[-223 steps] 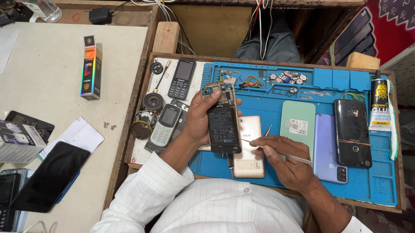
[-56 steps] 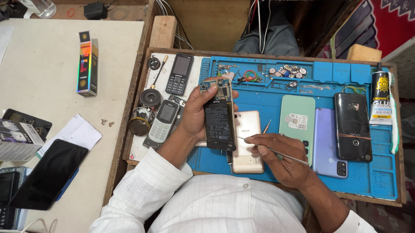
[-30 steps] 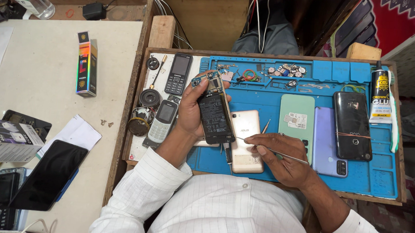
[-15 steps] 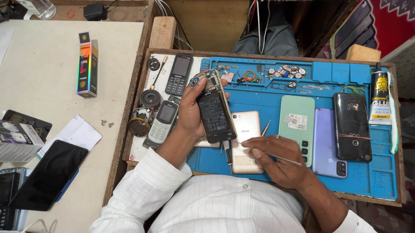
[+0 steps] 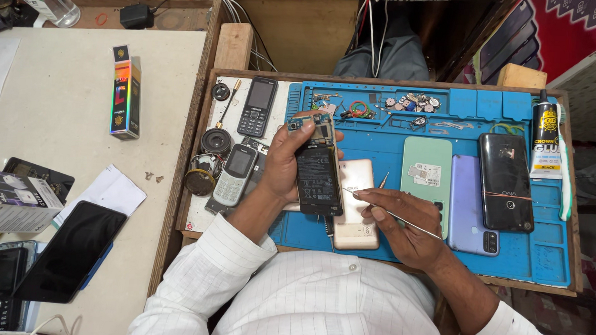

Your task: The person repairs a disassembled smartphone at a workbench, holding the phone with its back cover and battery exposed while using a pry tool to work along the internal edges and reposition the device repeatedly. Other phones and repair parts sit on the blue mat around the work area.

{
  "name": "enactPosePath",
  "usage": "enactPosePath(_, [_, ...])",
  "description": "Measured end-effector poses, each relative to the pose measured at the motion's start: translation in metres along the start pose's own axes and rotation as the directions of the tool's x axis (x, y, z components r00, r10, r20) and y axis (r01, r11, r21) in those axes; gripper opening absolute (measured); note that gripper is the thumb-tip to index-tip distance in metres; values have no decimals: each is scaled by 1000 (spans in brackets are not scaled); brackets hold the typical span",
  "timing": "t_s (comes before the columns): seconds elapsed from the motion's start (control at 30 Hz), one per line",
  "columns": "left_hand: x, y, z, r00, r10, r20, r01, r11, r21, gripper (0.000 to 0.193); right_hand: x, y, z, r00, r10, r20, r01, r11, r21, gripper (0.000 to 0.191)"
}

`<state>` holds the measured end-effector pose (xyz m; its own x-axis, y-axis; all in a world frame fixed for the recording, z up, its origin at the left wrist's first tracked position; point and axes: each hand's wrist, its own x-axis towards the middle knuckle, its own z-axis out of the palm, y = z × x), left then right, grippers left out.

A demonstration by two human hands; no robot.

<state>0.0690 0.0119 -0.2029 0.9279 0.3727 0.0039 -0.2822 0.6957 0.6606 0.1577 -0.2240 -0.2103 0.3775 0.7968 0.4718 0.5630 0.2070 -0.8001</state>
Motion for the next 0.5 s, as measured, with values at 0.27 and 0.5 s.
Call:
enactPosePath(0.27, [-1,-7,-2,993,-103,54,99,993,66,35,-3,1,-1,999,19,-29,-18,1000,10,29])
enactPosePath(0.5, [-3,-9,-3,983,-117,143,101,988,115,34,-4,6,1,999,-23,-48,25,999,43,31])
